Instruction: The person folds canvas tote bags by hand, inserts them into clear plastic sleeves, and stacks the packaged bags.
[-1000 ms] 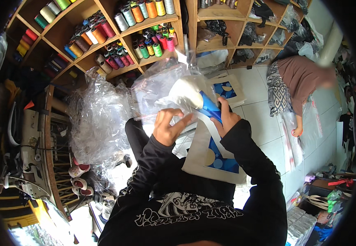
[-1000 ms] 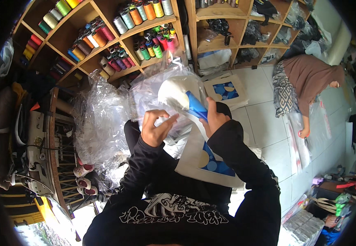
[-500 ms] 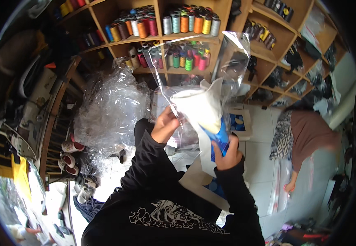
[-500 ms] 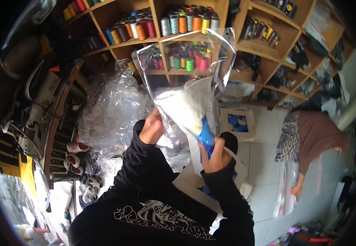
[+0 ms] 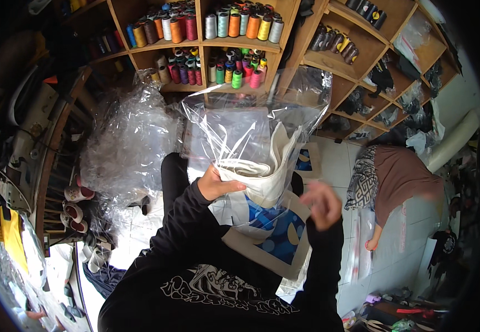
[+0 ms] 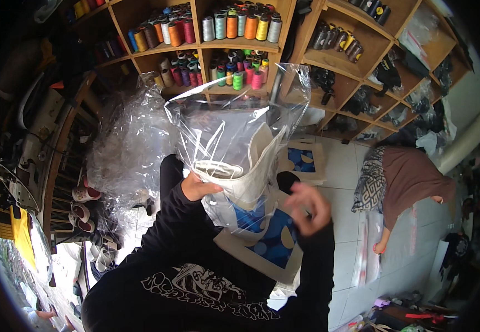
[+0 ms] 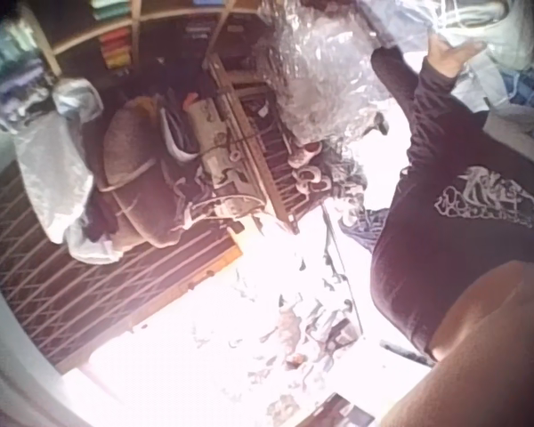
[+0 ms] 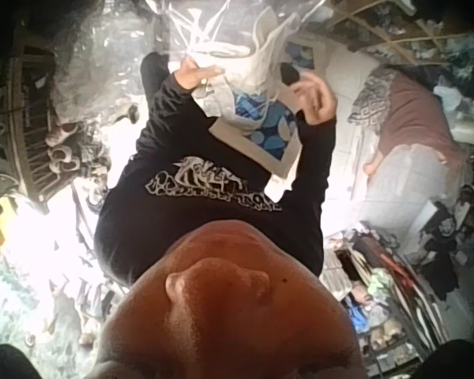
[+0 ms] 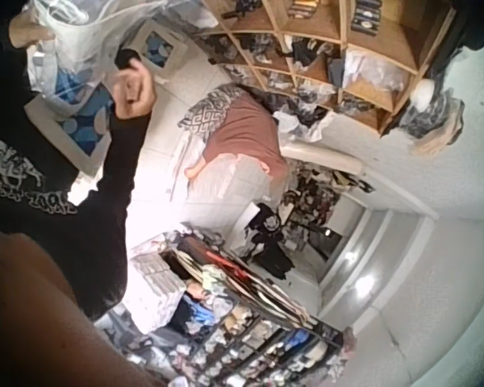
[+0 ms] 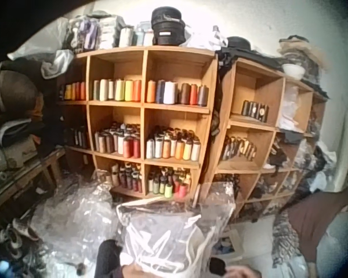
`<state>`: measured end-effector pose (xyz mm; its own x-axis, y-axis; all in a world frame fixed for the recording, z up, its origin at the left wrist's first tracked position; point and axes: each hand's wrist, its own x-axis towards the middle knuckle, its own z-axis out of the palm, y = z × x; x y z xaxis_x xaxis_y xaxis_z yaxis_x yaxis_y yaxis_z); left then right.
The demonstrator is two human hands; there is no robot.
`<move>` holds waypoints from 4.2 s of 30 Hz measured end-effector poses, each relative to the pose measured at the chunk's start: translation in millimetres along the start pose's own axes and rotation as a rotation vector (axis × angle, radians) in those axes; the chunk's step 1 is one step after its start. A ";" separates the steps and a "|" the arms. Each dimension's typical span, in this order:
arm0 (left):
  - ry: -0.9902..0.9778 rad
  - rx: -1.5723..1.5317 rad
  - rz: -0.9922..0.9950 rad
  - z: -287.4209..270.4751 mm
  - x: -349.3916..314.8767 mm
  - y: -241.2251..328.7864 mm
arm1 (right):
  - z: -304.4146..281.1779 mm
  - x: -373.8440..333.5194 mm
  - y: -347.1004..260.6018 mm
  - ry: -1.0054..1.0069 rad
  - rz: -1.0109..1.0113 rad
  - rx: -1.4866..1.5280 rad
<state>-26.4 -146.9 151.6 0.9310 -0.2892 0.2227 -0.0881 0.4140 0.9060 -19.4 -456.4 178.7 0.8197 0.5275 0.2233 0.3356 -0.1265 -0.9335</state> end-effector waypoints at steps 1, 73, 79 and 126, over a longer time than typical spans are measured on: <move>-0.020 0.027 -0.032 0.0 -1.8 0.9 | -5.3 13.8 8.5 0.141 -0.001 0.168; 0.730 0.339 0.208 76.0 -65.0 13.5 | 1.5 62.1 61.4 0.269 -0.027 0.410; 0.664 0.415 0.191 80.2 -69.2 11.5 | -9.9 69.2 82.9 0.265 0.025 0.383; 0.665 0.385 -0.144 -107.2 -12.4 13.5 | 37.2 135.3 94.1 0.075 0.287 0.358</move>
<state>-1.2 -45.2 122.4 0.9486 0.3110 -0.0588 0.0462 0.0478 0.9978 105.8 -365.7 110.6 0.8916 0.4499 -0.0507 -0.0801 0.0465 -0.9957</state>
